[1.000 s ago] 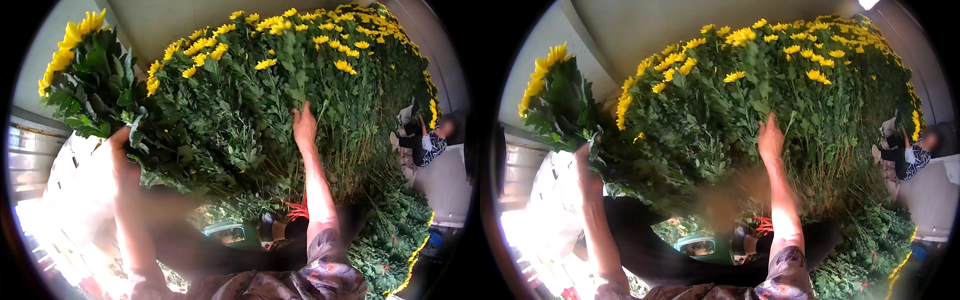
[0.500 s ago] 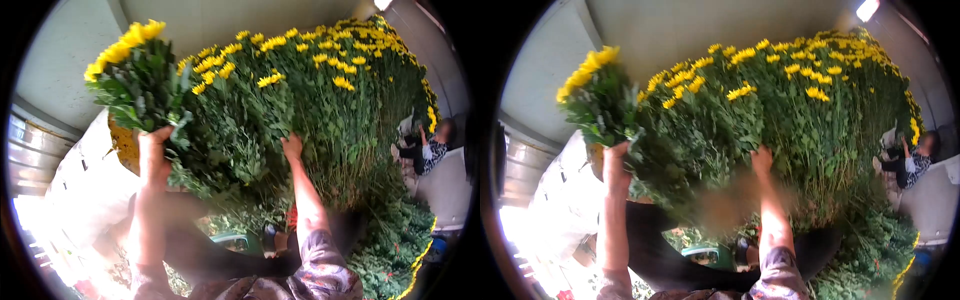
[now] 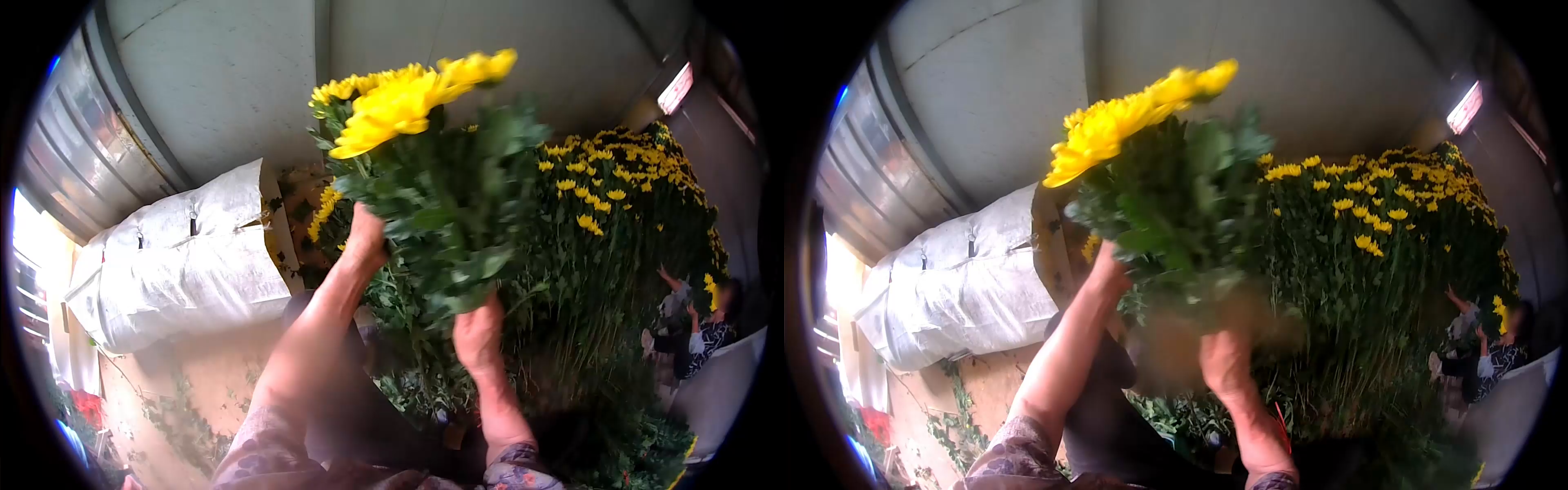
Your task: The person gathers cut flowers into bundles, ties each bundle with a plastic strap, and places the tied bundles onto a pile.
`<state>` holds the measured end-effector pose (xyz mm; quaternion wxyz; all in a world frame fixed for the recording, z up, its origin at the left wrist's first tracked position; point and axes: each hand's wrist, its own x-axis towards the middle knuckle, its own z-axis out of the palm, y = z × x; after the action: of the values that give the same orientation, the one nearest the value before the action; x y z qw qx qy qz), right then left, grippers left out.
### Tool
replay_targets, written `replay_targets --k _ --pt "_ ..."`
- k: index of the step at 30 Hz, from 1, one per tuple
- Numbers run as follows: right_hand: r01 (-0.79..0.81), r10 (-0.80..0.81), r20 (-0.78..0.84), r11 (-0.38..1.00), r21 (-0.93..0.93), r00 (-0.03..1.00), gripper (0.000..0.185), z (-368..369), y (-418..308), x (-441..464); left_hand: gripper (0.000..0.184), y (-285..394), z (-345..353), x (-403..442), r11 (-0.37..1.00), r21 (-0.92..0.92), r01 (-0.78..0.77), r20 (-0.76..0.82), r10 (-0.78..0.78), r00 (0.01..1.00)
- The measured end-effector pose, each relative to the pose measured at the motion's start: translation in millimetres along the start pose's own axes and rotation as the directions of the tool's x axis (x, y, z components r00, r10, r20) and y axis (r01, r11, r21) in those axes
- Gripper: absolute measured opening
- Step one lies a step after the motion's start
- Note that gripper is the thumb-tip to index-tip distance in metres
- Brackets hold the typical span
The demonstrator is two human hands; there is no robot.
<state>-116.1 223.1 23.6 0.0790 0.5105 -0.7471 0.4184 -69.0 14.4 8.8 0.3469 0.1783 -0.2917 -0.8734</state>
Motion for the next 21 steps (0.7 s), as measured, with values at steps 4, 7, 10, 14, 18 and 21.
replay_targets --k 4,7,10,14,18,21 --pt "-0.257 0.271 0.099 0.957 -0.135 0.958 0.028 39 -14 2 0.018 -3 -9 -11 0.987 0.146 -0.059 0.179 0.032 0.983" --pt "-0.321 0.319 -0.048 0.946 -0.049 0.947 0.029 50 -4 18 0.019 5 9 -8 0.988 0.146 0.048 0.096 -0.062 0.993" --pt "-0.295 0.287 -0.101 0.953 -0.067 0.953 0.030 54 -2 24 0.022 16 14 -8 0.969 0.088 0.231 0.029 -0.234 0.972" --pt "-0.280 0.277 -0.041 0.947 -0.155 0.960 0.031 51 -7 17 0.024 18 19 -13 0.984 -0.038 0.173 0.002 -0.173 0.985" --pt "-0.126 0.146 0.012 0.890 -0.438 0.989 0.021 67 -21 -20 0.018 1 -5 -5 0.994 0.109 0.003 0.177 -0.023 0.984" --pt "-0.217 0.243 0.023 0.900 -0.379 0.970 0.026 69 -21 -20 0.019 3 6 -9 0.984 -0.060 0.166 -0.001 -0.166 0.986"
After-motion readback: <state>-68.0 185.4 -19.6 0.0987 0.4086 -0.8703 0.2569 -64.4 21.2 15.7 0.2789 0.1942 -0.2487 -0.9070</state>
